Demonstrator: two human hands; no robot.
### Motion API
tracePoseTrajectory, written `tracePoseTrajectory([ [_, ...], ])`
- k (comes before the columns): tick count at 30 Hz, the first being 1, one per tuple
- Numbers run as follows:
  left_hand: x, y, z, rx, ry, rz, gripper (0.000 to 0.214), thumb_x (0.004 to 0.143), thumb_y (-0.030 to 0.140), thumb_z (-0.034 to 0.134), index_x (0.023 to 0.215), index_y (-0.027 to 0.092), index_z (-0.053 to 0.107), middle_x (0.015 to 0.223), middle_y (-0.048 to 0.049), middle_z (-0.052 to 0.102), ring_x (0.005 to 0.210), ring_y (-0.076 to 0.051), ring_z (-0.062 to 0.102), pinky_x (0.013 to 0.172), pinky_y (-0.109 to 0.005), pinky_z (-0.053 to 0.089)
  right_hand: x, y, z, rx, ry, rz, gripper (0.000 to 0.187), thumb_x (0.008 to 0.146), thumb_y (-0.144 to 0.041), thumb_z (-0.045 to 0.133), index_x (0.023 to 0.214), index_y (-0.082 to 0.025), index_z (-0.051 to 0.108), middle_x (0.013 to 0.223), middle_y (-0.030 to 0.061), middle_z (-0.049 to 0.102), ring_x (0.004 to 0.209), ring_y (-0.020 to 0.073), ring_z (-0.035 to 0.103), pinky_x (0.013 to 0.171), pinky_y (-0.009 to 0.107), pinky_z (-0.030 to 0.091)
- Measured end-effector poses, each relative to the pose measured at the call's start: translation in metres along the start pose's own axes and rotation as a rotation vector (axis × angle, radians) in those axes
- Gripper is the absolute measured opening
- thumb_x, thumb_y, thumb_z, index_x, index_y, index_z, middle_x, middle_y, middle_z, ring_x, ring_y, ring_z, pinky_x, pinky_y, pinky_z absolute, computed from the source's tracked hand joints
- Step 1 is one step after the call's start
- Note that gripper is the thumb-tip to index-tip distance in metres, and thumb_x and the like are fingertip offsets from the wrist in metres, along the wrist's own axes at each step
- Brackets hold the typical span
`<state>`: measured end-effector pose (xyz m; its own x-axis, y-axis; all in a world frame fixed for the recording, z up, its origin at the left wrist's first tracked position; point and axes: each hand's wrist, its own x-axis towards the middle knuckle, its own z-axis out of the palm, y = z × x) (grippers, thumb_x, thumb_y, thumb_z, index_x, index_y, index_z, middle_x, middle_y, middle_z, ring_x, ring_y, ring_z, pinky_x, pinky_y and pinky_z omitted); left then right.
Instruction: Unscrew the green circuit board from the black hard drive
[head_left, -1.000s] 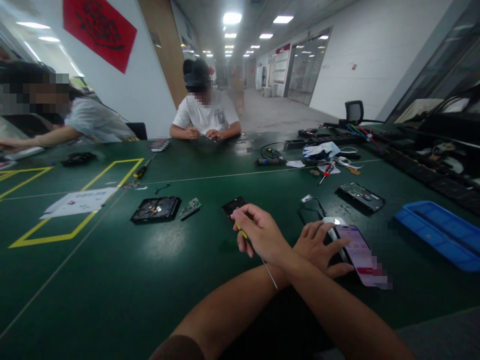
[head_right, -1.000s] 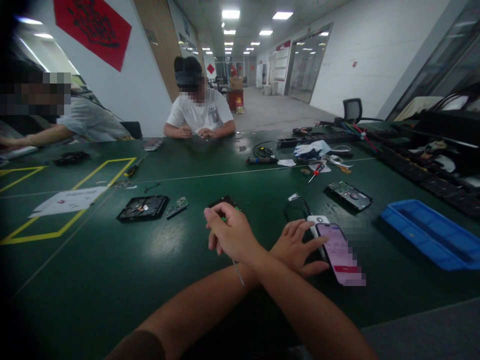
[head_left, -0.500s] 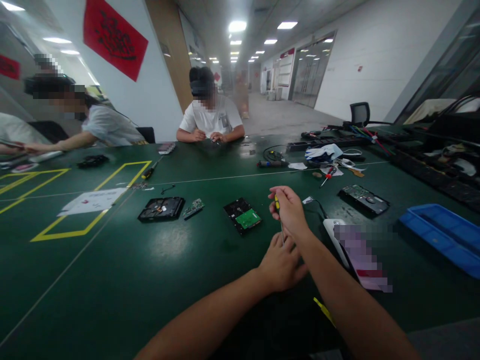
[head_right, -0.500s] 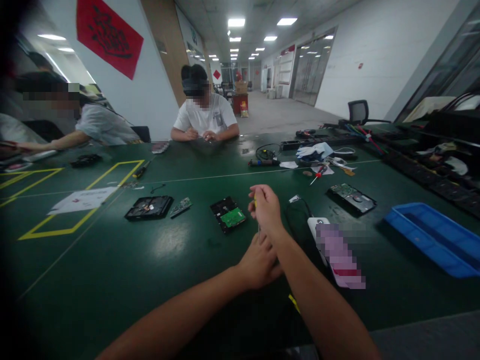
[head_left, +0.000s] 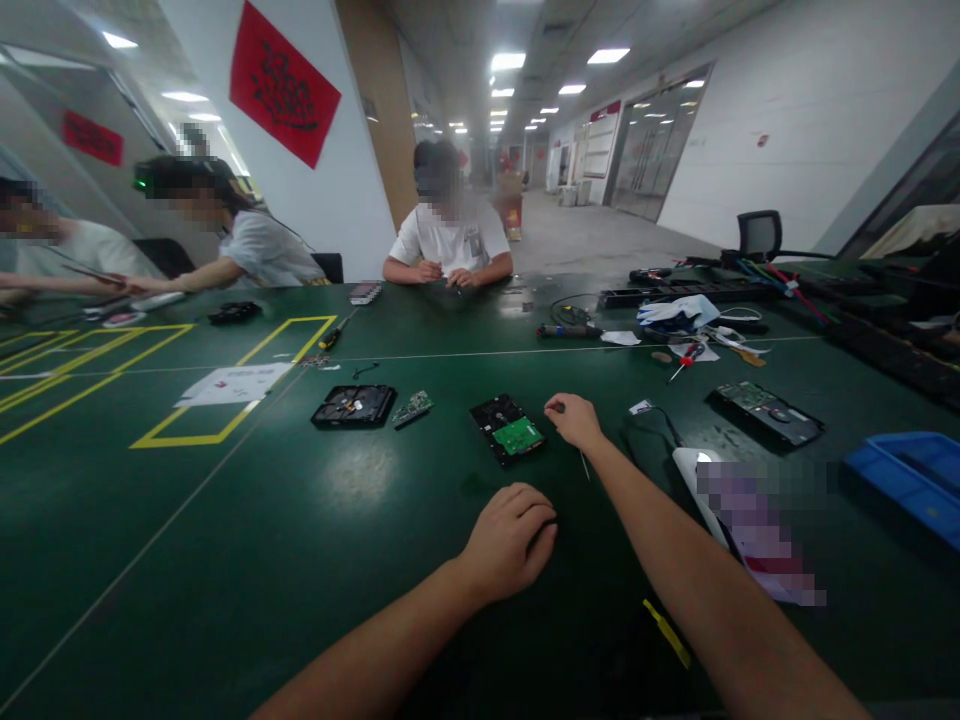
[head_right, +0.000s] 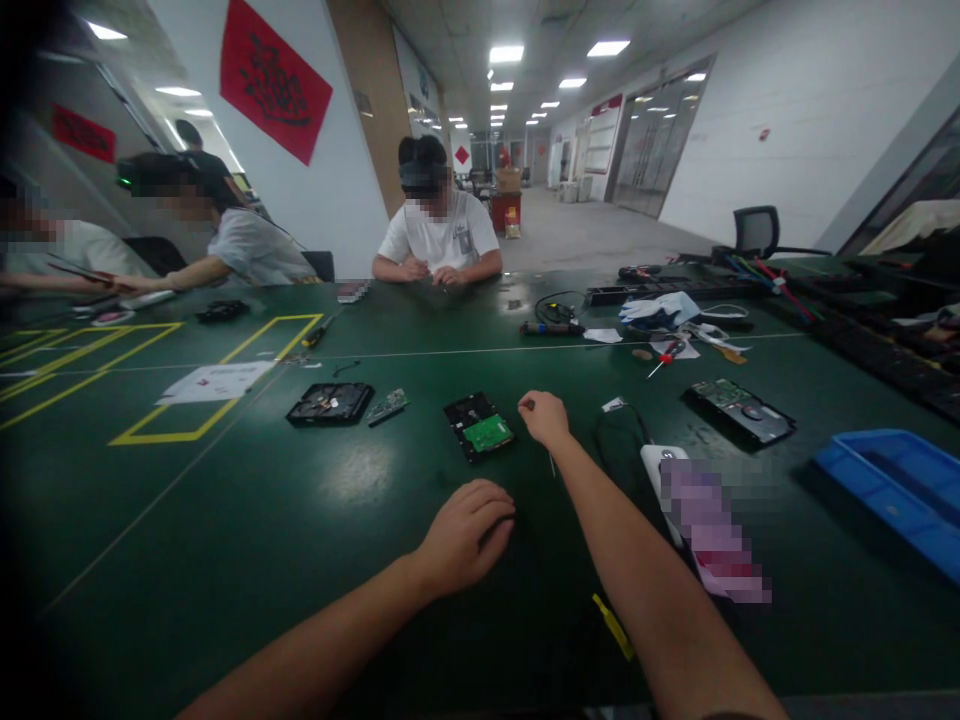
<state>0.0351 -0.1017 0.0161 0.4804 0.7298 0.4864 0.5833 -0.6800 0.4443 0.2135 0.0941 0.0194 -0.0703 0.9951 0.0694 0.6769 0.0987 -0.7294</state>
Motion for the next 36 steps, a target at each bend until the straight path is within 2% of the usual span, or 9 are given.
tracePoseTrajectory([
  [5,-0.002,-0.008,0.004,-0.004,0.007,0.008,0.02,0.101,0.022,0.051,0.108,0.022,0.07,0.109,-0.008,0.074,0.105,-0.022,0.068,0.092,-0.04,0.058,0.005,0.003,0.0,-0.04,0.02,0.008,0.007,0.087,-0.015,0.069,0.08,-0.017,0.071,0.094,0.0093,0.073,0.092,0.0209,0.065,0.083,0.031,0.049],
  [10,0.001,-0.029,-0.003,0.01,0.086,-0.101,0.02,0.104,0.029,0.051,0.101,0.021,0.069,0.101,-0.0076,0.073,0.097,-0.022,0.067,0.09,-0.041,0.056,-0.012,0.01,0.003,0.079,-0.031,0.065,0.01,0.094,-0.025,0.061,0.096,-0.018,0.067,0.075,0.0034,0.068,0.062,0.0155,0.063,0.058,0.026,0.047],
  [13,0.006,-0.048,-0.013,0.008,0.234,-0.25,0.018,0.103,0.032,0.054,0.096,0.022,0.066,0.097,-0.0067,0.071,0.096,-0.022,0.066,0.09,-0.04,0.055,-0.026,0.016,0.005,0.173,-0.077,0.071,0.015,0.095,-0.031,0.06,0.101,-0.02,0.066,0.063,-0.0021,0.063,0.049,0.0126,0.056,0.049,0.023,0.043],
  [18,0.008,-0.085,-0.024,0.027,0.548,-0.457,0.016,0.096,0.032,0.063,0.109,0.023,0.065,0.12,-0.0098,0.063,0.117,-0.026,0.061,0.102,-0.045,0.053,-0.034,0.024,0.005,0.266,-0.076,0.043,0.019,0.096,-0.036,0.059,0.103,-0.02,0.065,0.066,-0.0008,0.067,0.052,0.013,0.059,0.051,0.023,0.045],
  [21,0.007,-0.107,-0.024,0.017,0.609,-0.54,0.025,0.095,0.033,0.063,0.117,0.023,0.063,0.122,-0.011,0.06,0.119,-0.027,0.06,0.104,-0.046,0.054,-0.036,0.026,0.004,0.284,-0.084,0.03,0.021,0.096,-0.038,0.059,0.105,-0.02,0.065,0.071,0.0005,0.07,0.054,0.0133,0.061,0.053,0.024,0.047],
  [26,0.022,-0.138,-0.021,-0.194,0.53,-0.633,0.029,0.092,0.036,0.067,0.117,0.022,0.066,0.131,-0.0121,0.058,0.129,-0.028,0.056,0.114,-0.049,0.047,-0.041,0.023,0.004,0.272,-0.108,0.015,0.02,0.096,-0.04,0.06,0.104,-0.022,0.066,0.071,-0.0002,0.071,0.05,0.0127,0.058,0.049,0.024,0.043],
  [29,0.042,-0.158,-0.022,-0.303,0.471,-0.631,0.031,0.094,0.041,0.067,0.118,0.021,0.068,0.135,-0.0123,0.06,0.121,-0.027,0.063,0.11,-0.046,0.051,-0.045,0.019,0.003,0.276,-0.124,0.002,0.021,0.097,-0.04,0.06,0.105,-0.022,0.065,0.071,-0.0005,0.071,0.049,0.012,0.056,0.048,0.023,0.041],
  [32,0.056,-0.177,-0.024,-0.423,0.461,-0.645,0.038,0.096,0.045,0.064,0.125,0.02,0.065,0.129,-0.013,0.065,0.119,-0.026,0.066,0.109,-0.046,0.051,-0.049,0.015,0.001,0.299,-0.149,-0.009,0.024,0.098,-0.043,0.058,0.107,-0.021,0.064,0.078,0.0011,0.074,0.049,0.0113,0.055,0.047,0.023,0.04],
  [36,0.058,-0.192,-0.024,-0.604,0.47,-0.648,0.043,0.097,0.051,0.062,0.129,0.021,0.063,0.126,-0.0109,0.07,0.121,-0.025,0.066,0.111,-0.045,0.049,-0.053,0.01,0.0,0.316,-0.179,0.02,0.026,0.098,-0.044,0.06,0.109,-0.021,0.064,0.079,0.0025,0.076,0.047,0.011,0.052,0.045,0.023,0.037],
])
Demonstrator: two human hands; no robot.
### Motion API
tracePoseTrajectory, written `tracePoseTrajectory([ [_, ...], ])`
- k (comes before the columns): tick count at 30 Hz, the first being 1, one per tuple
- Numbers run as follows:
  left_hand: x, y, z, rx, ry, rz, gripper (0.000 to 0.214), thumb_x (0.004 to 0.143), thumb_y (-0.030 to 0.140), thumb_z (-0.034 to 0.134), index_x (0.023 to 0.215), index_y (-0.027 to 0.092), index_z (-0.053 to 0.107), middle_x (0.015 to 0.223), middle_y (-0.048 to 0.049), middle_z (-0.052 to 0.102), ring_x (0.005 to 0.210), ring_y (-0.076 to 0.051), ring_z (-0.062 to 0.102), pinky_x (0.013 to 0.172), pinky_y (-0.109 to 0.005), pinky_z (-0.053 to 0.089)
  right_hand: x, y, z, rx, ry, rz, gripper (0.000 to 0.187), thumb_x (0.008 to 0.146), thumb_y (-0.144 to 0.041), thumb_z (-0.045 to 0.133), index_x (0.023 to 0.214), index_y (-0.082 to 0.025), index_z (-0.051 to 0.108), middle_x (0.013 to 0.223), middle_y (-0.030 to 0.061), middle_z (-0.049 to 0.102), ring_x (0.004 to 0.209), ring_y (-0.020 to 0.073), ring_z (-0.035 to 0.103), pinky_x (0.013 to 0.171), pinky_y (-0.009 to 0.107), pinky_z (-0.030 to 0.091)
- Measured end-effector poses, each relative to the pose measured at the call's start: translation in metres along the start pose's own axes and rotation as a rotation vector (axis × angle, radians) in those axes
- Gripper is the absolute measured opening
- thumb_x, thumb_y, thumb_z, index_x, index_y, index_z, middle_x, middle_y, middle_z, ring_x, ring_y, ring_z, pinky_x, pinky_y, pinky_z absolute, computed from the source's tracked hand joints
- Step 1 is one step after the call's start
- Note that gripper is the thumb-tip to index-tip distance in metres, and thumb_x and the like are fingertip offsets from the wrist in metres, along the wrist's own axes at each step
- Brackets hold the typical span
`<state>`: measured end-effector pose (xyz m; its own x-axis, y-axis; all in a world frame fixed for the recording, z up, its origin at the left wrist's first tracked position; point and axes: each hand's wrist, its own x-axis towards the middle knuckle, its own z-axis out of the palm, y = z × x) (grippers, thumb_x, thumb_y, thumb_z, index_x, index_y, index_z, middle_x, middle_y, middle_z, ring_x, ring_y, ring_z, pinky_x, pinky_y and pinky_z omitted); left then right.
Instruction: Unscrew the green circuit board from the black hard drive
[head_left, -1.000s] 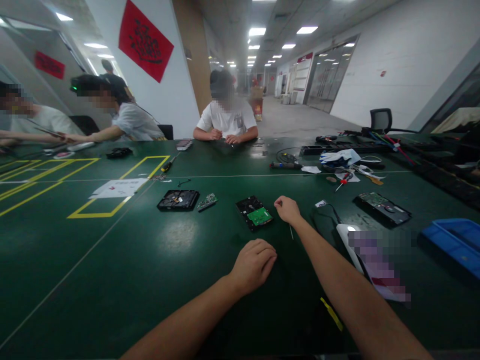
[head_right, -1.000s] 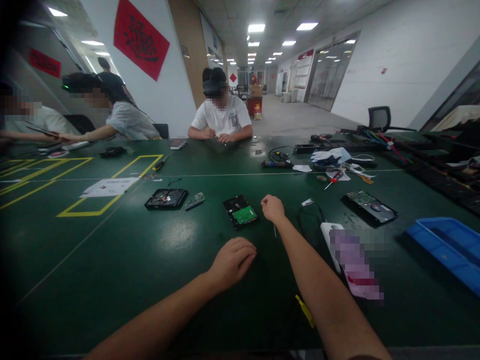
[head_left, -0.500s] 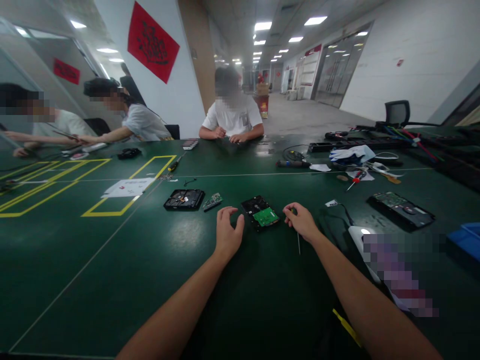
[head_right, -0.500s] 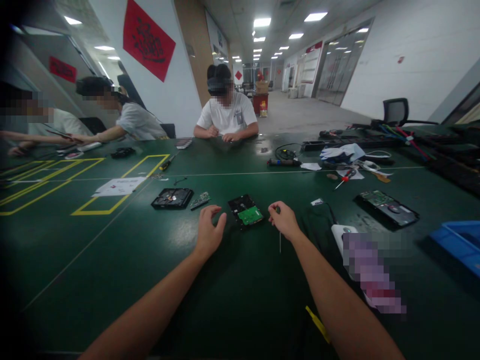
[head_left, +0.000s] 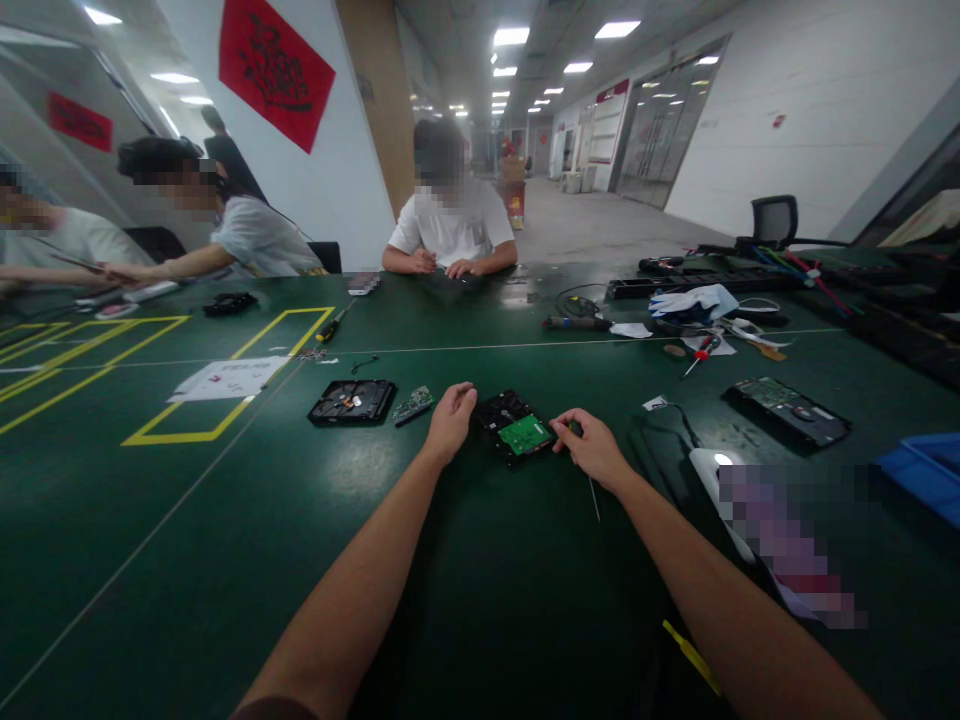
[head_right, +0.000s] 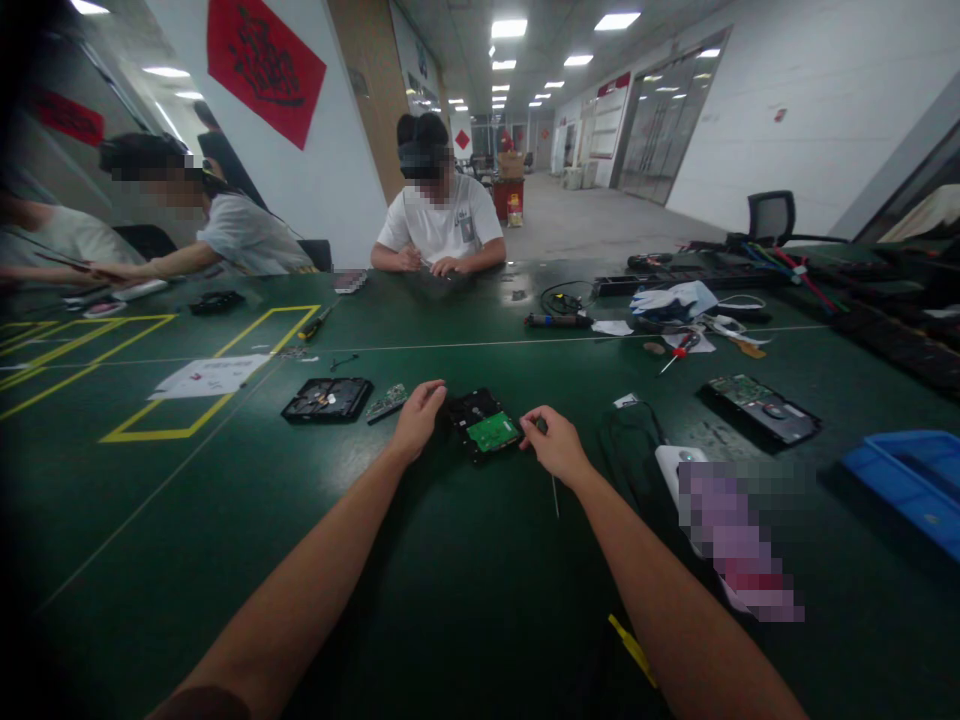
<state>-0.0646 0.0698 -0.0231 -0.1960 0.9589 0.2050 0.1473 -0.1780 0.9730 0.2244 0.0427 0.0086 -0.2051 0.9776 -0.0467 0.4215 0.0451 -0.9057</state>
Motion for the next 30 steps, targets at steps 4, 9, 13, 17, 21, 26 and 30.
tracePoseTrajectory([
  [4,0.002,-0.006,-0.009,-0.167,-0.099,-0.038,0.043,0.094,0.054,0.066,0.122,0.022,0.068,0.131,-0.0096,0.069,0.126,-0.026,0.065,0.114,-0.044,0.046,0.0,-0.003,0.0,0.026,-0.034,0.04,0.021,0.096,-0.039,0.062,0.106,-0.021,0.064,0.077,0.0022,0.076,0.048,0.0112,0.052,0.045,0.023,0.038],
  [9,0.005,-0.003,-0.017,-0.347,-0.209,-0.078,0.042,0.092,0.051,0.07,0.121,0.022,0.07,0.134,-0.011,0.07,0.131,-0.027,0.063,0.119,-0.048,0.042,0.001,-0.001,0.0,0.017,-0.037,0.034,0.022,0.095,-0.041,0.063,0.106,-0.022,0.064,0.074,0.0017,0.075,0.046,0.0109,0.05,0.042,0.022,0.034],
  [13,0.007,0.001,-0.021,-0.427,-0.252,-0.091,0.043,0.091,0.053,0.071,0.12,0.021,0.072,0.134,-0.0127,0.07,0.131,-0.029,0.063,0.121,-0.051,0.039,-0.001,-0.002,0.0,0.009,-0.056,0.03,0.023,0.096,-0.043,0.061,0.106,-0.022,0.063,0.075,0.0018,0.075,0.046,0.0108,0.051,0.042,0.022,0.034],
  [17,0.006,0.005,-0.023,-0.424,-0.283,-0.093,0.046,0.09,0.054,0.072,0.119,0.019,0.073,0.134,-0.0139,0.07,0.131,-0.03,0.063,0.121,-0.05,0.039,-0.004,-0.007,0.0,-0.018,-0.041,0.036,0.023,0.097,-0.042,0.062,0.107,-0.021,0.064,0.074,0.0008,0.074,0.045,0.01,0.05,0.041,0.021,0.034],
  [21,0.005,0.004,-0.02,-0.334,-0.261,-0.069,0.045,0.091,0.056,0.07,0.116,0.019,0.074,0.129,-0.0127,0.072,0.127,-0.029,0.065,0.117,-0.047,0.044,-0.005,-0.009,0.0,-0.041,-0.04,0.035,0.022,0.097,-0.04,0.062,0.106,-0.021,0.065,0.071,0.0003,0.072,0.046,0.0107,0.052,0.042,0.022,0.036],
  [26,0.0,0.003,-0.008,-0.107,-0.14,0.004,0.043,0.095,0.058,0.062,0.115,0.022,0.072,0.12,-0.0078,0.074,0.116,-0.025,0.069,0.11,-0.044,0.05,-0.004,-0.006,0.001,-0.053,-0.034,0.023,0.023,0.097,-0.042,0.061,0.107,-0.021,0.064,0.07,0.0002,0.072,0.045,0.0112,0.052,0.042,0.022,0.036],
  [30,-0.008,0.006,0.0,0.103,-0.109,0.067,0.039,0.094,0.054,0.065,0.117,0.023,0.072,0.11,-0.0064,0.075,0.106,-0.026,0.069,0.103,-0.044,0.053,-0.005,-0.005,0.002,-0.073,-0.027,0.014,0.024,0.096,-0.043,0.062,0.106,-0.021,0.064,0.07,0.0006,0.072,0.046,0.0117,0.052,0.043,0.022,0.037],
])
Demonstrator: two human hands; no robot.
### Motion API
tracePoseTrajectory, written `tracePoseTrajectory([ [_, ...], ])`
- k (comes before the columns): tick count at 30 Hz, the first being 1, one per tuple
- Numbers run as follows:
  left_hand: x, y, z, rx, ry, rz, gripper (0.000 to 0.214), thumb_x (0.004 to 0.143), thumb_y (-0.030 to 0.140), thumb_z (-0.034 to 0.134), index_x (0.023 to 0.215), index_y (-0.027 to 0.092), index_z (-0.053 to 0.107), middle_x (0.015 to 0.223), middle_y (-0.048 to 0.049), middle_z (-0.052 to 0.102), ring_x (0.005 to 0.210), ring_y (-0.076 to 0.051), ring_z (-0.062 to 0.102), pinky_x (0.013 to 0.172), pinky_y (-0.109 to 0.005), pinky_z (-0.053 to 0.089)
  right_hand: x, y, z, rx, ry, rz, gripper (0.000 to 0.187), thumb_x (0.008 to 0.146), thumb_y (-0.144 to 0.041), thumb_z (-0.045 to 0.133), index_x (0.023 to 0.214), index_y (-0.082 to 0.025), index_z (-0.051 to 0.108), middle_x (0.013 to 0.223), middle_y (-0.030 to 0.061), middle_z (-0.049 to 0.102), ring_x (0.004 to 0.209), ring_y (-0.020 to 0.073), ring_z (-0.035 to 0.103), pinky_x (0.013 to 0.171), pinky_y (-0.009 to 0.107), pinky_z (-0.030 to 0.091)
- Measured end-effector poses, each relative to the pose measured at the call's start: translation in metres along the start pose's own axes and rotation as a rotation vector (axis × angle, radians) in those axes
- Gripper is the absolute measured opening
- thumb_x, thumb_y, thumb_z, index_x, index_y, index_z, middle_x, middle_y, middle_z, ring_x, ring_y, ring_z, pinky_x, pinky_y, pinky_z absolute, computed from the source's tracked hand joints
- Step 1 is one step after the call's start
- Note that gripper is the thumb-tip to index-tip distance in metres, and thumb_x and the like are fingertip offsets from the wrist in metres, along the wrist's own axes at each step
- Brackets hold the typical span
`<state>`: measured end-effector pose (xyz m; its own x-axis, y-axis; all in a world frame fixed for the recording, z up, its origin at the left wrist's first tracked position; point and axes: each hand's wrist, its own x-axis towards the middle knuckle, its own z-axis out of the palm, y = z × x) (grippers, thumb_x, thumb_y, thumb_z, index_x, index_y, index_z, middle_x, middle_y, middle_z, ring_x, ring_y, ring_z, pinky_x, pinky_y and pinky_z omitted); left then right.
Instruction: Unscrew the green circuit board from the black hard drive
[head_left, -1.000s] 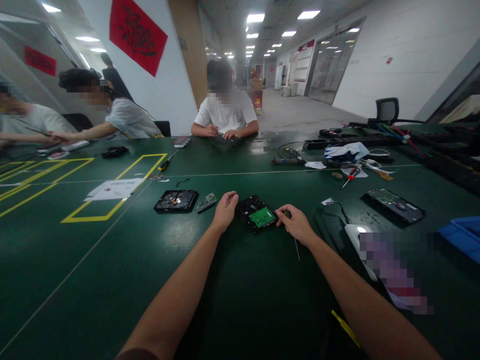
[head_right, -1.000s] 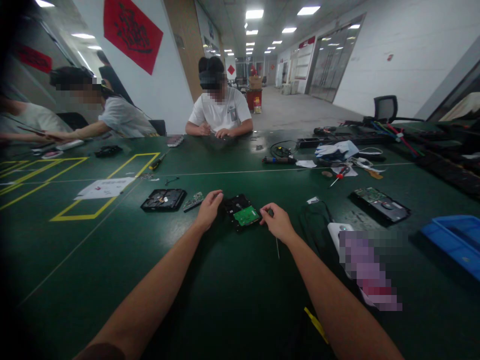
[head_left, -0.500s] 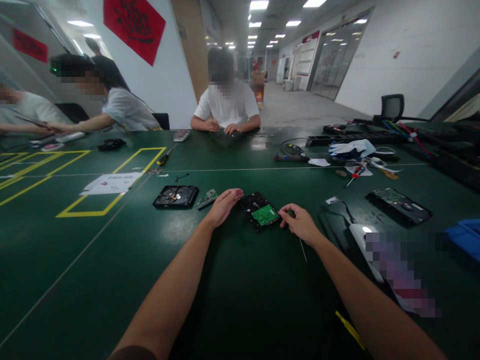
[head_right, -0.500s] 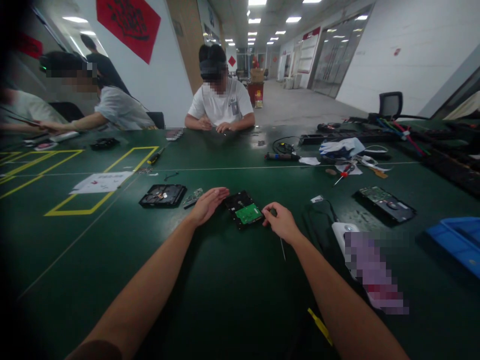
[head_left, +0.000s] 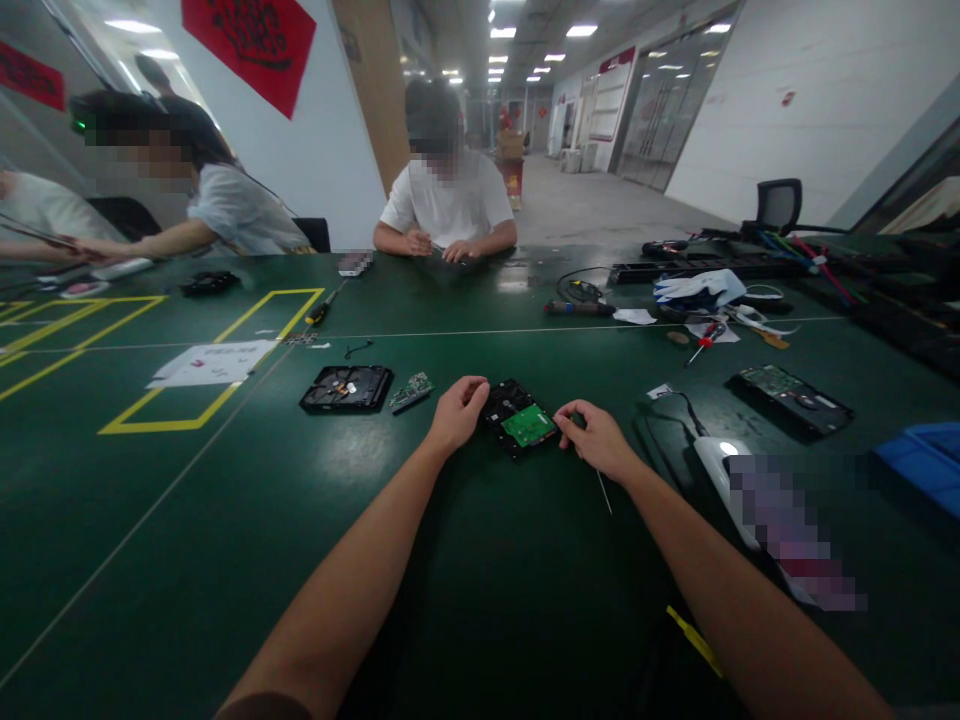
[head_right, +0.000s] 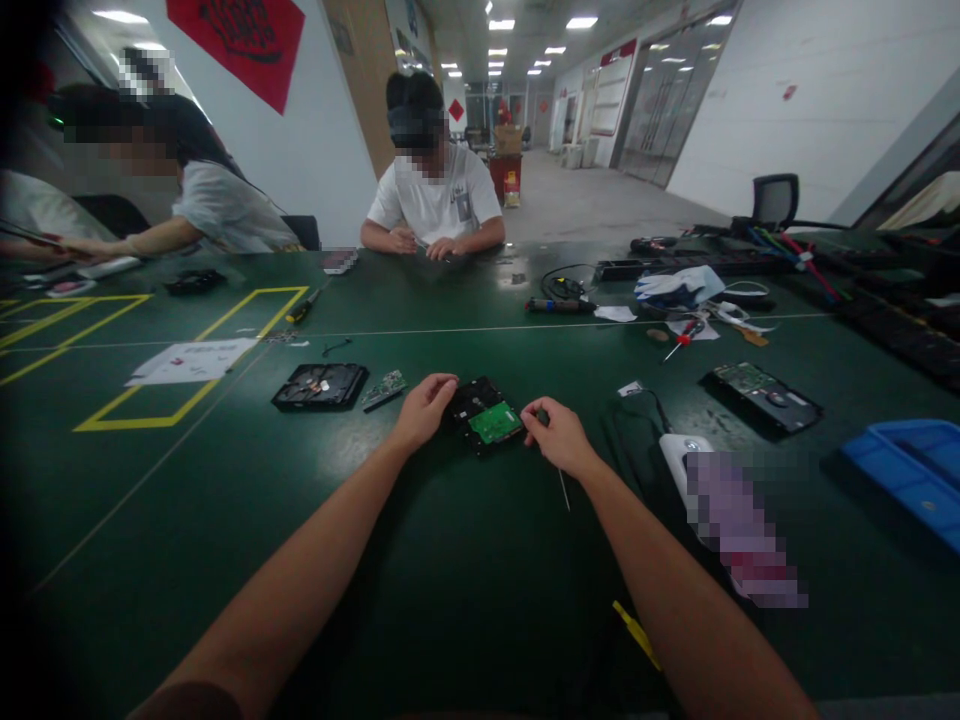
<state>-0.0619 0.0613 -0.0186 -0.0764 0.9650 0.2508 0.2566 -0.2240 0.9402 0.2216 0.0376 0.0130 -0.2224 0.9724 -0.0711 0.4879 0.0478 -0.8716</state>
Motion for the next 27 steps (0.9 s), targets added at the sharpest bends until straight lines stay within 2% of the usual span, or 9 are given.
tracePoseTrajectory([
  [4,-0.005,0.007,0.004,0.132,-0.013,0.061,0.04,0.094,0.049,0.066,0.124,0.022,0.069,0.122,-0.0097,0.07,0.113,-0.028,0.066,0.106,-0.045,0.05,-0.001,-0.002,0.0,-0.017,0.001,-0.01,0.023,0.096,-0.042,0.061,0.106,-0.021,0.065,0.072,0.0006,0.072,0.047,0.0118,0.054,0.046,0.023,0.038],
  [7,-0.009,0.011,0.008,0.218,-0.034,0.111,0.039,0.092,0.047,0.069,0.122,0.023,0.07,0.125,-0.0103,0.068,0.121,-0.03,0.061,0.113,-0.047,0.044,-0.001,-0.003,0.0,-0.051,-0.002,-0.018,0.022,0.096,-0.041,0.061,0.106,-0.021,0.066,0.069,-0.0005,0.069,0.048,0.012,0.056,0.048,0.024,0.039],
  [9,-0.011,0.013,0.011,0.348,-0.067,0.15,0.04,0.094,0.049,0.066,0.124,0.023,0.068,0.127,-0.0109,0.067,0.122,-0.03,0.059,0.112,-0.048,0.045,-0.001,-0.003,0.0,-0.078,0.005,-0.024,0.023,0.096,-0.041,0.061,0.105,-0.021,0.067,0.065,-0.0018,0.067,0.048,0.0124,0.056,0.05,0.024,0.04],
  [11,-0.013,0.015,0.015,0.403,-0.043,0.143,0.039,0.098,0.049,0.059,0.125,0.022,0.067,0.126,-0.0118,0.066,0.121,-0.03,0.06,0.109,-0.047,0.046,-0.001,-0.002,0.0,-0.107,0.02,-0.041,0.024,0.096,-0.042,0.062,0.105,-0.021,0.068,0.063,-0.0026,0.065,0.05,0.013,0.056,0.051,0.025,0.04],
  [14,-0.015,0.017,0.018,0.433,-0.045,0.151,0.04,0.098,0.049,0.06,0.127,0.022,0.065,0.127,-0.0122,0.065,0.121,-0.031,0.059,0.109,-0.047,0.045,0.0,-0.001,0.001,-0.145,0.06,-0.067,0.026,0.095,-0.043,0.063,0.104,-0.02,0.07,0.063,-0.0025,0.064,0.052,0.0137,0.056,0.054,0.026,0.041],
  [19,-0.017,0.019,0.018,0.454,-0.081,0.185,0.046,0.09,0.047,0.07,0.129,0.024,0.065,0.131,-0.0127,0.063,0.124,-0.033,0.057,0.111,-0.049,0.043,0.0,-0.002,0.001,-0.167,0.072,-0.08,0.026,0.094,-0.043,0.062,0.103,-0.02,0.071,0.064,-0.0022,0.065,0.053,0.0141,0.056,0.056,0.028,0.041],
  [27,-0.015,0.016,0.017,0.441,-0.089,0.177,0.045,0.089,0.049,0.07,0.126,0.024,0.067,0.133,-0.0127,0.062,0.126,-0.034,0.055,0.113,-0.05,0.042,-0.002,-0.005,0.001,-0.179,0.072,-0.059,0.026,0.093,-0.042,0.063,0.102,-0.02,0.072,0.066,-0.0011,0.066,0.054,0.0147,0.056,0.056,0.029,0.041],
])
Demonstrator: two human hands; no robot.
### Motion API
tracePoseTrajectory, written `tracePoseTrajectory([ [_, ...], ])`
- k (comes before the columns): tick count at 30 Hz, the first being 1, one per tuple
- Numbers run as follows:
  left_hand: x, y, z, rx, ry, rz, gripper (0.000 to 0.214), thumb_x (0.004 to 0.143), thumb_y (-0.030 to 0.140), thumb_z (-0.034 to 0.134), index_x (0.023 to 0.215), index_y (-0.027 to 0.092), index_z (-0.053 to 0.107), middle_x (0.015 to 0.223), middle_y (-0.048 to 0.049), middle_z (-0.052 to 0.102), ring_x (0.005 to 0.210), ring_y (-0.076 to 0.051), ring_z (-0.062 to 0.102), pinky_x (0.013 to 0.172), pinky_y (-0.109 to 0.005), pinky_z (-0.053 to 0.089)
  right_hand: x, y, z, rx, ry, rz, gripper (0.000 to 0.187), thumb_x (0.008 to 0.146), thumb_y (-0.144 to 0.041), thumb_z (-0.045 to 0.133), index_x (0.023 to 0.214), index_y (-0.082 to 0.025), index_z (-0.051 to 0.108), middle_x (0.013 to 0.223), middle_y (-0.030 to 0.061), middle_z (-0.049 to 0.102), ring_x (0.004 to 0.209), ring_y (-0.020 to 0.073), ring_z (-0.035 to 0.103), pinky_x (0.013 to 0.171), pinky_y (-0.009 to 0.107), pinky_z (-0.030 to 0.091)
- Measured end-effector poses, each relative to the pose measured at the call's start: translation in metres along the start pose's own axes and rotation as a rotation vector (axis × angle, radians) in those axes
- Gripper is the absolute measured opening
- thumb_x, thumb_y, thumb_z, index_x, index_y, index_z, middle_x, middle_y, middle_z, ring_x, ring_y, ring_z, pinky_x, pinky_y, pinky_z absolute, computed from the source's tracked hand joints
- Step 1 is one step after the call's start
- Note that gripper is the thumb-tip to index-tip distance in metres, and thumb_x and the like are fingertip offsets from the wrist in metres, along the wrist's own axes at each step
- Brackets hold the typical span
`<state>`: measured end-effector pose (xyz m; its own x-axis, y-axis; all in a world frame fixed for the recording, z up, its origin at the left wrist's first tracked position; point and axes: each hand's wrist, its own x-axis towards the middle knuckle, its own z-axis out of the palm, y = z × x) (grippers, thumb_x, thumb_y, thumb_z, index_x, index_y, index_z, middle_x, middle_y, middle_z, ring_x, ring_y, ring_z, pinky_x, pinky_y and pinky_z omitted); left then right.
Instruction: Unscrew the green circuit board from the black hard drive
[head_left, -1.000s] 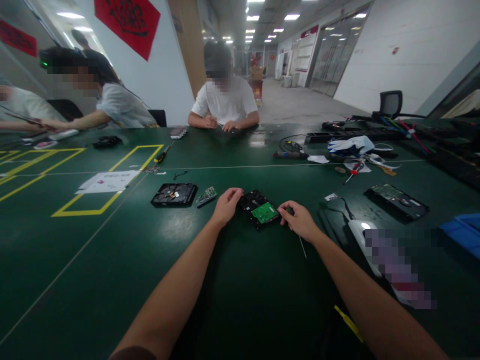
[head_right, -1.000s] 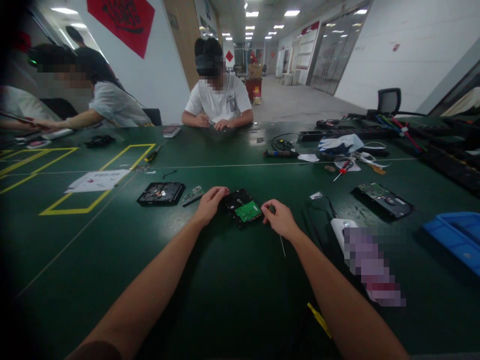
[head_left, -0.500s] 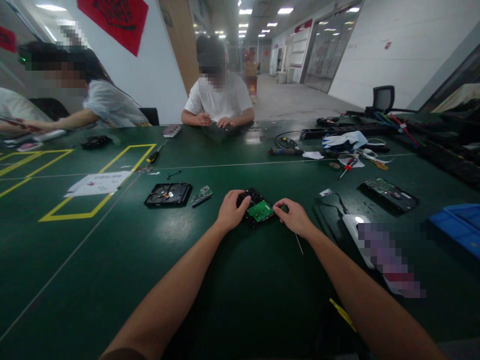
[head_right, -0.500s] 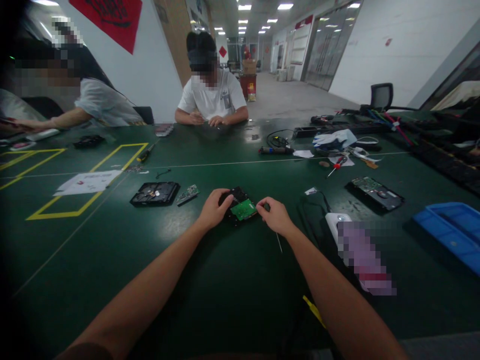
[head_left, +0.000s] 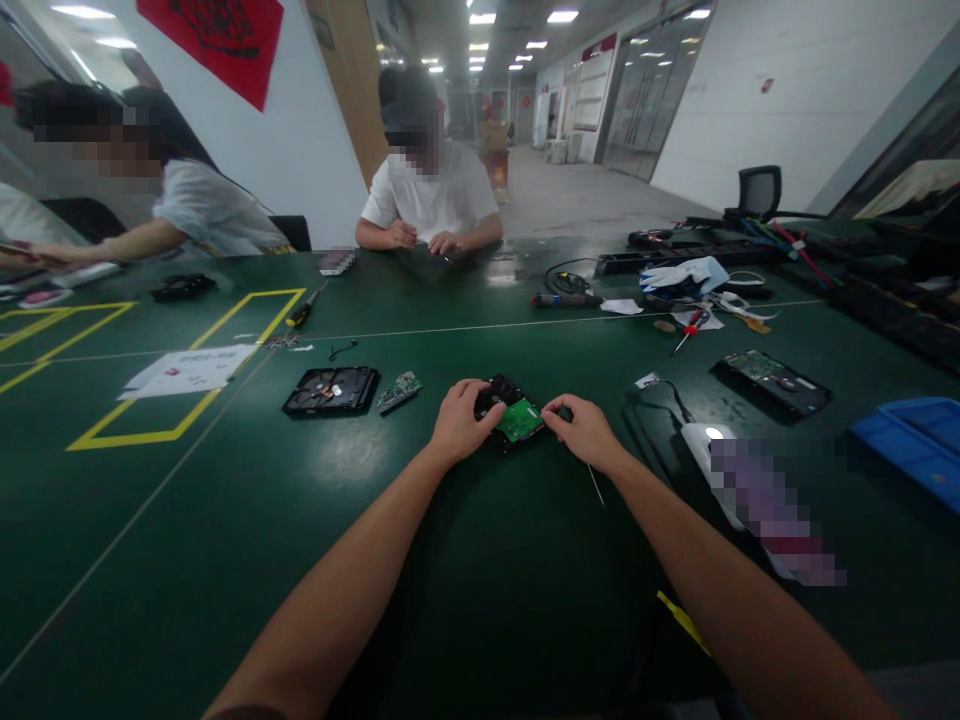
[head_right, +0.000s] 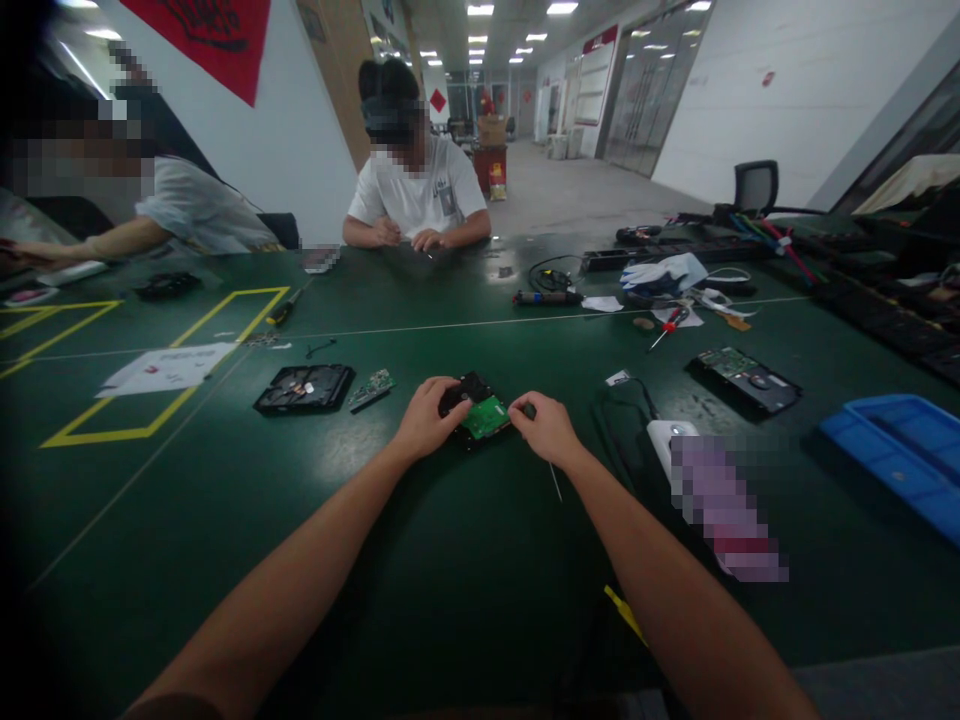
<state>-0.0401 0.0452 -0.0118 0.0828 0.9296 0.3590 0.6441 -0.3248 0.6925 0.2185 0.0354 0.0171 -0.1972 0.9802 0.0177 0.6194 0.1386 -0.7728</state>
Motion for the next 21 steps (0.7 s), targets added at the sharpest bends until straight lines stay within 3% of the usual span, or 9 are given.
tracePoseTrajectory([
  [12,0.0009,-0.0013,0.0022,0.044,0.006,0.015,0.034,0.096,0.045,0.063,0.122,0.024,0.069,0.129,-0.0124,0.064,0.124,-0.032,0.057,0.112,-0.051,0.043,0.0013,-0.0001,0.0019,-0.021,0.027,-0.01,0.022,0.092,-0.039,0.064,0.099,-0.021,0.074,0.07,0.0005,0.069,0.063,0.0169,0.062,0.064,0.03,0.045],
  [21,0.0024,0.0002,0.0005,0.047,-0.025,-0.01,0.044,0.092,0.049,0.066,0.128,0.022,0.067,0.131,-0.0141,0.062,0.124,-0.034,0.057,0.111,-0.05,0.043,0.0016,0.0021,0.003,-0.001,0.02,0.004,0.024,0.092,-0.041,0.064,0.101,-0.02,0.073,0.07,0.0006,0.068,0.062,0.0167,0.061,0.062,0.03,0.045],
])
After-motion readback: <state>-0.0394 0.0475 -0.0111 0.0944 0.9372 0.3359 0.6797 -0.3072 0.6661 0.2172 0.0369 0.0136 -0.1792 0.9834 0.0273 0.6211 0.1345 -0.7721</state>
